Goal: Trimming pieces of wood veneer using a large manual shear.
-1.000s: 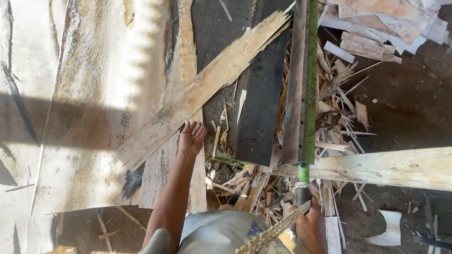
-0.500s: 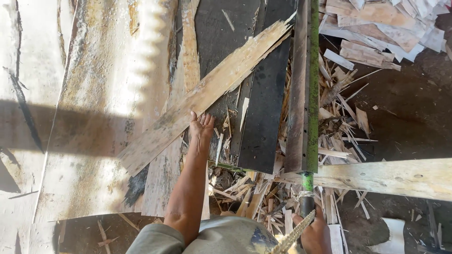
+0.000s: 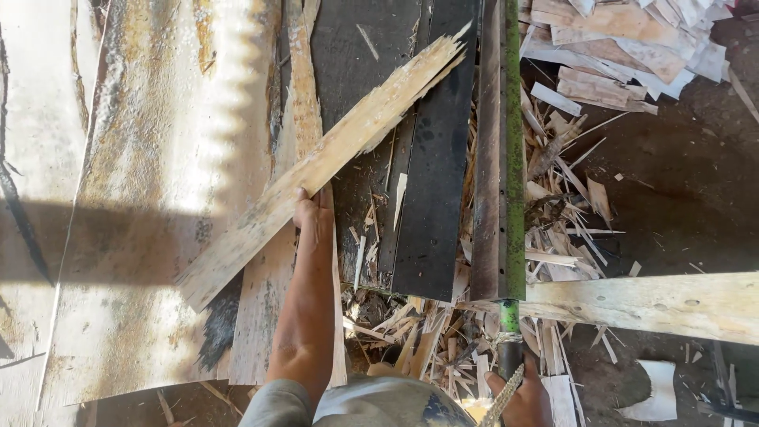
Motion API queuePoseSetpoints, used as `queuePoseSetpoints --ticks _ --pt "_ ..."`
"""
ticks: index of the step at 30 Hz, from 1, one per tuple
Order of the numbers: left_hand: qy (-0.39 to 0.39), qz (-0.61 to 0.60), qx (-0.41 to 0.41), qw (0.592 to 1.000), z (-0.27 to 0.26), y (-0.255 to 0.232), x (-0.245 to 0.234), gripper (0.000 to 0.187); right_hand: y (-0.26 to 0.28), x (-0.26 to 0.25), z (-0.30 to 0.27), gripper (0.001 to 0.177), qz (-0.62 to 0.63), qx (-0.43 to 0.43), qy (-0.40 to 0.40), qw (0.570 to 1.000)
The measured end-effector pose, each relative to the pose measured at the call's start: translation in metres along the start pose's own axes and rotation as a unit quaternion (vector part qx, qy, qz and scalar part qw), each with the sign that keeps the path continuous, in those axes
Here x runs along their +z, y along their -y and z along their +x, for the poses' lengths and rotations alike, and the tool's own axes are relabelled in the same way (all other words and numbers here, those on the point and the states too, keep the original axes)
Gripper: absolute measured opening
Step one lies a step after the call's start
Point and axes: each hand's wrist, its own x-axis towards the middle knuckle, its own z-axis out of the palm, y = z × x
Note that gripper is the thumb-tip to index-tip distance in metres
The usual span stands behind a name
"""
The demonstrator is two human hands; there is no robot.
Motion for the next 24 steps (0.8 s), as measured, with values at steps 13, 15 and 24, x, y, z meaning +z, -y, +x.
queuePoseSetpoints --ticks 13,15,24 --pt "0.178 0.359 0.104 0.91 -0.205 -0.086 0.012 0.029 0.032 -0.016 -0.027 0.076 0.032 0.051 0.04 0.997" --pt "0.182 0.378 0.087 0.904 -0.171 -0.076 0.003 0.03 0.04 -0.011 -0.031 0.073 -0.002 0.048 0.035 0.998" --pt "0.203 0.409 0.043 0.889 -0.078 -0.049 0.016 0.049 0.044 -0.002 -0.033 0.065 -0.015 0.039 0.056 0.998"
